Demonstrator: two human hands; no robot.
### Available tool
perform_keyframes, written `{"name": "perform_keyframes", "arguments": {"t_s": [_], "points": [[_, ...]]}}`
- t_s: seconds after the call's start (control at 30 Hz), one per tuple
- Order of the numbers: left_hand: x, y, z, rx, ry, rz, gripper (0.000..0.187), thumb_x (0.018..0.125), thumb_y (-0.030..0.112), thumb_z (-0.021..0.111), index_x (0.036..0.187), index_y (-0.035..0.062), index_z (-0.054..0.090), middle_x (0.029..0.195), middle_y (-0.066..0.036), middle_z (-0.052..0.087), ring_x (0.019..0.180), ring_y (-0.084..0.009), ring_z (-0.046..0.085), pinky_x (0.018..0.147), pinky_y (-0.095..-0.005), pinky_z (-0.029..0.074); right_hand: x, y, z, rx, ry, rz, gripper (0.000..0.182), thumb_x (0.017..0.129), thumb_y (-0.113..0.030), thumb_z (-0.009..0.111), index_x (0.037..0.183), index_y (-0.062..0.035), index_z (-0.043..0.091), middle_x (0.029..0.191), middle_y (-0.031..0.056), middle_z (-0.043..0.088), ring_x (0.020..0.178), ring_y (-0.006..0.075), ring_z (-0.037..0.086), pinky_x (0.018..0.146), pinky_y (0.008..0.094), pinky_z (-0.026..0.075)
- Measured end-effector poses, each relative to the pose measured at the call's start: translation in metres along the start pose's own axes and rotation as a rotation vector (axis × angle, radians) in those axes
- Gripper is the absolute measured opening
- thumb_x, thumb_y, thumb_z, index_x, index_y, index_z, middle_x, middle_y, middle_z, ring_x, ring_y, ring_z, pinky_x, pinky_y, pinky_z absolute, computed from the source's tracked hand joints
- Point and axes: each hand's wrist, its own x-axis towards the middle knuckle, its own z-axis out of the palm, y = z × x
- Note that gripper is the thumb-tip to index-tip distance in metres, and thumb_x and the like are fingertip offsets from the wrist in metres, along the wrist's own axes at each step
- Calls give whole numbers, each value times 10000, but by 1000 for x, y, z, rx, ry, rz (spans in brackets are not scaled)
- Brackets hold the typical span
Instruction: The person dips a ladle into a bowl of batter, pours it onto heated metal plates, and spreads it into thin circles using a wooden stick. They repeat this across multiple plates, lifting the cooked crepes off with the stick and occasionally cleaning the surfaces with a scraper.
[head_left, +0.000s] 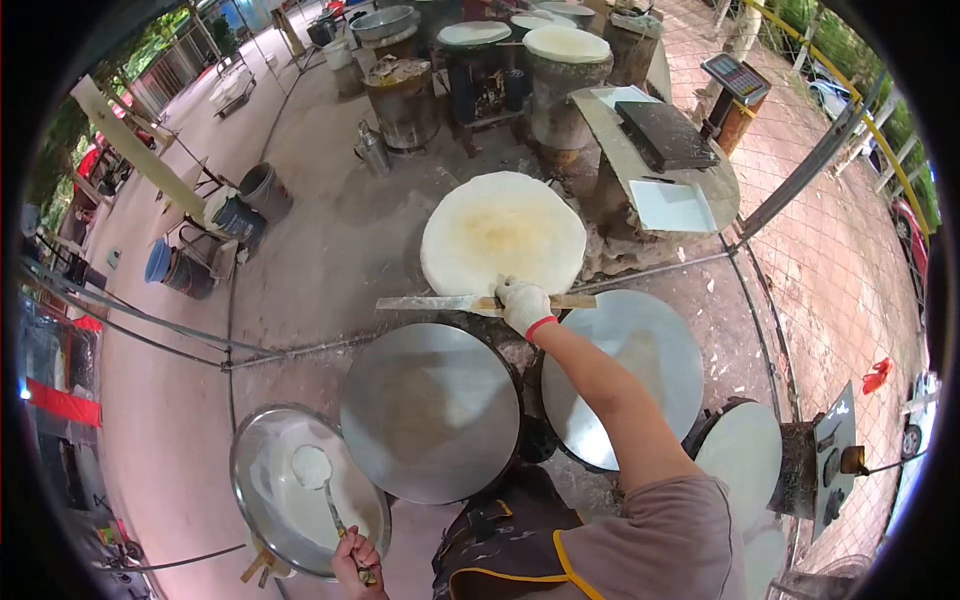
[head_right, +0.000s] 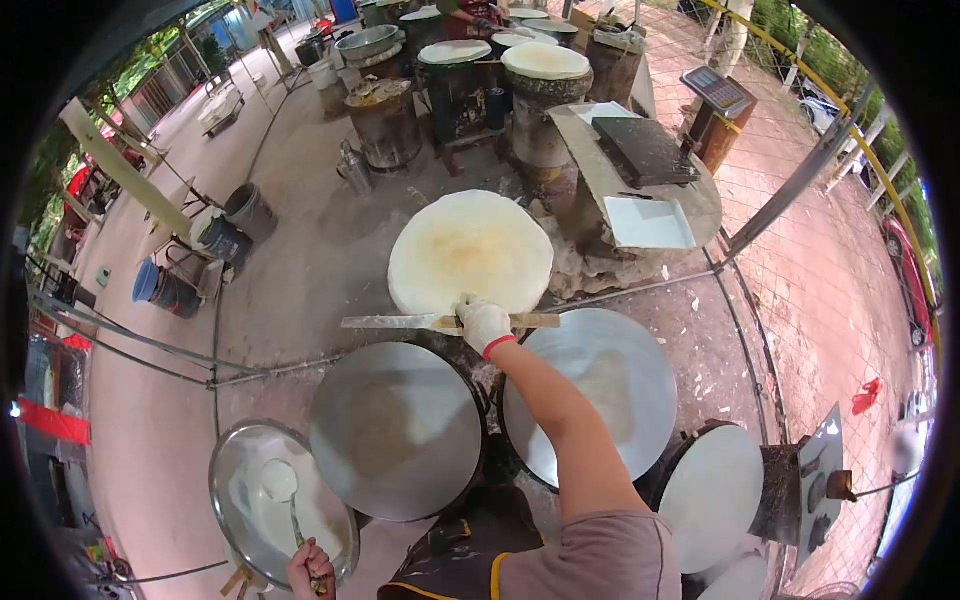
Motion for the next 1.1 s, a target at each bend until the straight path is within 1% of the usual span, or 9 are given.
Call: {"name": "perform_keyframes", "arguments": {"t_s": [0.1, 0.2, 0.3, 0.37, 0.63, 0.73, 0.9, 1.0, 1.1], "points": [[-10, -4, 18, 87, 173, 7, 260, 934, 180, 450, 688, 118, 392, 525, 45, 280, 365, -51, 202, 265, -194, 97, -2, 7, 14, 46, -52, -1, 222, 781, -170, 554, 996, -124, 583, 952, 110, 623, 890, 297, 616, 751, 408, 495], [-8, -8, 4, 56, 137, 94, 240, 935, 184, 440, 712, 106, 400, 553, 19, 305, 382, -73, 229, 284, -214, 149, -9, 9, 14, 227, -11, -52, 306, 777, -199, 561, 1072, -118, 576, 934, 135, 642, 868, 324, 615, 750, 412, 488], [-20, -17, 21, -167, 107, 181, 137, 909, 88, 412, 976, -21, 462, 635, -12, 391, 449, -81, 357, 345, -205, 324, -40, -28, -19, 340, -43, -24, 414, 783, -245, 571, 1179, -131, 533, 967, 171, 634, 880, 347, 607, 763, 426, 480], [-27, -22, 16, -323, 2, 187, 168, 938, 135, 408, 965, -13, 484, 625, -5, 382, 440, -69, 346, 335, -194, 305, -69, -72, -20, 422, -94, -29, 474, 784, -286, 581, 1225, -135, 497, 990, 185, 626, 901, 354, 600, 775, 435, 475], [-60, -2, -88, -176, 184, 420, 180, 919, 188, 464, 970, 19, 498, 657, -14, 420, 457, -88, 377, 360, -208, 305, -211, -261, 60, 1100, -751, -92, 447, 834, -273, 549, 1243, -106, 485, 1020, 202, 610, 881, 409, 580, 745, 472, 460], [-58, 15, -167, -79, 337, 363, 140, 891, 167, 488, 927, 32, 487, 647, -18, 429, 464, -95, 393, 366, -221, 313, -238, -317, 90, 465, -650, -406, 404, 865, -294, 498, 1222, -105, 509, 970, 208, 621, 866, 392, 594, 722, 483, 460], [-35, 48, -340, 114, 284, 14, 138, 850, 159, 519, 856, 30, 471, 617, -29, 458, 470, -111, 441, 386, -239, 360, -244, -407, 125, 56, -726, -334, 314, 881, -284, 438, 1093, -89, 564, 961, 187, 632, 895, 361, 606, 784, 468, 474], [-29, 56, -353, 729, 534, 78, 154, 824, 158, 515, 771, 17, 481, 565, -37, 466, 448, -134, 476, 395, -275, 403, -238, -446, 148, 8, -738, -310, 315, 879, -276, 428, 1079, -90, 585, 965, 189, 634, 907, 358, 607, 791, 465, 475], [35, 24, -440, 1634, 896, 626, 186, 798, 148, 502, 670, 16, 473, 521, -42, 457, 409, -153, 483, 382, -310, 418, -242, -472, 191, -68, -836, -318, 307, 856, -240, 439, 1034, -70, 622, 988, 193, 630, 918, 355, 605, 800, 456, 475]]}}
